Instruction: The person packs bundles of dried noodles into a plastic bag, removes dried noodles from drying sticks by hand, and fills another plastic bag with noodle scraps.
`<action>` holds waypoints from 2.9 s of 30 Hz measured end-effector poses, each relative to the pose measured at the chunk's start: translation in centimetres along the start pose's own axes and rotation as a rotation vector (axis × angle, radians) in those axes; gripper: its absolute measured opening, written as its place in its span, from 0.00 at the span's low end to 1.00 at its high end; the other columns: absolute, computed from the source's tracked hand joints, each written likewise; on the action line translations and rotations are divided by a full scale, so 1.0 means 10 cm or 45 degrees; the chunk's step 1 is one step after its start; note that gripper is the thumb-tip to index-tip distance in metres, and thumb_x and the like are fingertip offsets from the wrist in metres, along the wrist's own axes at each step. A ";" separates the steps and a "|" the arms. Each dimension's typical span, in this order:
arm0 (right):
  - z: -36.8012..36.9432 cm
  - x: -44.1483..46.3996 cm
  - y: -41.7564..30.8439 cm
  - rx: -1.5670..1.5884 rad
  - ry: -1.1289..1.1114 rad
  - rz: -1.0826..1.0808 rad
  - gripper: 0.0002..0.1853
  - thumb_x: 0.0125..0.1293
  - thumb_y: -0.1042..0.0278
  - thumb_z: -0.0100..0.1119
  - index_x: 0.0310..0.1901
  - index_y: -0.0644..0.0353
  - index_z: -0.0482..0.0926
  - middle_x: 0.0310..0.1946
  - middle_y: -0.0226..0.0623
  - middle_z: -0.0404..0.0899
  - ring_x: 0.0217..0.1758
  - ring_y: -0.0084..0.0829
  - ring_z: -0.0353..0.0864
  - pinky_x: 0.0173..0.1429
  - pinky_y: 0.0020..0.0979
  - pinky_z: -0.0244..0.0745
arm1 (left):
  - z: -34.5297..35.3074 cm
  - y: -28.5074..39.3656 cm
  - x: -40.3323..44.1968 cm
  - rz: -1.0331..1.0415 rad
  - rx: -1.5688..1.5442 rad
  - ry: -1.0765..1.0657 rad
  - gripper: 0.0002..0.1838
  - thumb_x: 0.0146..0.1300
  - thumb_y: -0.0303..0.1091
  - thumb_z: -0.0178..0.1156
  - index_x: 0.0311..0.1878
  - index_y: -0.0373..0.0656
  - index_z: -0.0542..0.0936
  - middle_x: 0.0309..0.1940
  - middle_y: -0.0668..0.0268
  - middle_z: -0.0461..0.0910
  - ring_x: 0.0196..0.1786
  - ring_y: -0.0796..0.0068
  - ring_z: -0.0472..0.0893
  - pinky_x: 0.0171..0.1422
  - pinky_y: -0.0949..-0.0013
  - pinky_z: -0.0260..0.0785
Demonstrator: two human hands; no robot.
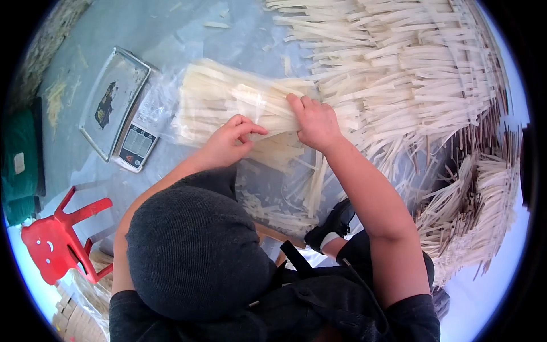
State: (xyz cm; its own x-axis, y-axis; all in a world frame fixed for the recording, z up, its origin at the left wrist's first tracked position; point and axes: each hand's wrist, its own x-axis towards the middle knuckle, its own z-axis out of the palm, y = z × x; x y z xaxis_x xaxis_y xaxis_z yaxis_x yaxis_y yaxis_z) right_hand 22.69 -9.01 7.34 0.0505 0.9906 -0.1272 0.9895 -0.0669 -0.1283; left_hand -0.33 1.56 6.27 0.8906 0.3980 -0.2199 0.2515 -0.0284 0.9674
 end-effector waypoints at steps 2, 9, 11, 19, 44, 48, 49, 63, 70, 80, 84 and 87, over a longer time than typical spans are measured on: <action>0.01 0.01 -0.04 -0.001 -0.028 0.017 0.33 0.48 0.74 0.63 0.60 0.57 0.68 0.40 0.39 0.77 0.44 0.40 0.81 0.42 0.40 0.75 | -0.01 -0.02 -0.01 -0.030 -0.061 0.011 0.20 0.60 0.19 0.58 0.55 0.48 0.83 0.47 0.68 0.70 0.40 0.81 0.75 0.50 0.76 0.71; 0.13 -0.09 -0.76 0.330 -0.003 0.120 0.28 0.48 0.69 0.67 0.53 0.59 0.70 0.40 0.40 0.76 0.44 0.42 0.80 0.44 0.41 0.75 | -0.02 0.13 -0.01 0.080 -0.249 0.045 0.15 0.62 0.20 0.60 0.50 0.44 0.84 0.47 0.68 0.72 0.43 0.79 0.76 0.50 0.76 0.71; 0.21 -0.04 -0.76 0.385 0.071 0.060 0.27 0.48 0.68 0.68 0.52 0.59 0.71 0.40 0.40 0.76 0.44 0.43 0.80 0.44 0.41 0.75 | -0.03 0.14 -0.03 0.140 -0.205 0.042 0.13 0.62 0.20 0.61 0.49 0.44 0.85 0.47 0.68 0.73 0.43 0.79 0.77 0.49 0.75 0.71; 0.33 0.11 -0.61 0.491 -0.111 0.112 0.28 0.46 0.62 0.70 0.51 0.56 0.74 0.41 0.39 0.77 0.48 0.42 0.79 0.50 0.42 0.74 | -0.10 0.04 -0.04 0.059 -0.211 0.080 0.09 0.63 0.21 0.62 0.44 0.43 0.85 0.41 0.69 0.77 0.42 0.78 0.78 0.46 0.75 0.73; 0.34 0.27 -0.72 0.560 -0.285 -0.042 0.51 0.46 0.65 0.73 0.74 0.52 0.59 0.52 0.46 0.77 0.56 0.49 0.77 0.59 0.42 0.73 | -0.75 -0.59 -0.52 -0.412 -0.158 0.741 0.45 0.66 0.43 0.65 0.77 0.36 0.51 0.76 0.52 0.57 0.77 0.58 0.58 0.78 0.62 0.49; 0.38 0.09 -0.76 0.459 -0.095 -0.063 0.57 0.45 0.61 0.76 0.76 0.51 0.53 0.49 0.42 0.76 0.54 0.45 0.76 0.59 0.41 0.73 | -0.79 -0.62 -0.45 -0.128 0.350 1.125 0.43 0.64 0.37 0.67 0.76 0.37 0.56 0.75 0.53 0.60 0.76 0.59 0.60 0.77 0.61 0.52; 0.40 0.04 -0.74 0.473 0.023 -0.103 0.56 0.45 0.62 0.76 0.76 0.52 0.53 0.49 0.42 0.75 0.54 0.45 0.75 0.58 0.40 0.72 | -0.87 -0.63 -0.43 -0.050 0.500 1.080 0.40 0.66 0.40 0.65 0.75 0.36 0.58 0.73 0.54 0.62 0.75 0.61 0.62 0.77 0.62 0.53; 0.41 0.12 -0.76 0.634 0.005 -0.341 0.50 0.46 0.67 0.72 0.74 0.49 0.59 0.58 0.39 0.74 0.55 0.45 0.75 0.61 0.41 0.70 | -1.08 -0.82 -0.33 -0.345 -0.579 1.068 0.29 0.74 0.55 0.51 0.69 0.45 0.73 0.62 0.66 0.76 0.63 0.75 0.72 0.67 0.70 0.62; 0.33 0.01 -0.75 0.690 0.092 -0.375 0.50 0.45 0.68 0.72 0.74 0.47 0.60 0.60 0.39 0.75 0.52 0.44 0.76 0.57 0.40 0.72 | -1.06 -0.76 -0.11 -0.382 -0.393 0.993 0.20 0.75 0.42 0.53 0.64 0.44 0.77 0.57 0.66 0.79 0.61 0.76 0.74 0.65 0.71 0.65; 0.34 0.10 -0.80 0.439 -0.106 -0.201 0.53 0.50 0.58 0.74 0.76 0.47 0.54 0.64 0.39 0.69 0.63 0.42 0.73 0.72 0.47 0.60 | -0.53 -0.39 -0.28 0.055 1.426 0.878 0.26 0.66 0.49 0.61 0.65 0.50 0.76 0.65 0.55 0.73 0.68 0.52 0.69 0.75 0.55 0.55; 0.36 -0.27 -0.67 0.416 0.041 -0.189 0.51 0.52 0.51 0.73 0.75 0.50 0.56 0.68 0.42 0.65 0.70 0.45 0.67 0.78 0.54 0.48 | -0.42 -0.33 -0.37 0.066 1.684 0.940 0.27 0.63 0.54 0.63 0.61 0.52 0.79 0.62 0.59 0.75 0.65 0.52 0.71 0.71 0.51 0.59; 0.27 -0.60 -0.50 0.381 0.189 -0.022 0.50 0.52 0.48 0.73 0.74 0.53 0.59 0.69 0.44 0.63 0.72 0.47 0.64 0.78 0.54 0.47 | -0.37 -0.33 -0.42 0.432 1.344 0.826 0.22 0.62 0.55 0.63 0.51 0.51 0.84 0.50 0.61 0.81 0.54 0.54 0.79 0.60 0.52 0.69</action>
State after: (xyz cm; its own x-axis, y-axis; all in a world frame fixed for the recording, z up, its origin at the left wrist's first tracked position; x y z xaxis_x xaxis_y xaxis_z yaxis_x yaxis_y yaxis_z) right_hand 17.06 -14.95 6.14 0.0750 0.9970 0.0195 0.9079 -0.0602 -0.4149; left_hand -6.31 3.34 4.44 0.6973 0.5911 0.4055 0.4917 -0.8060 0.3294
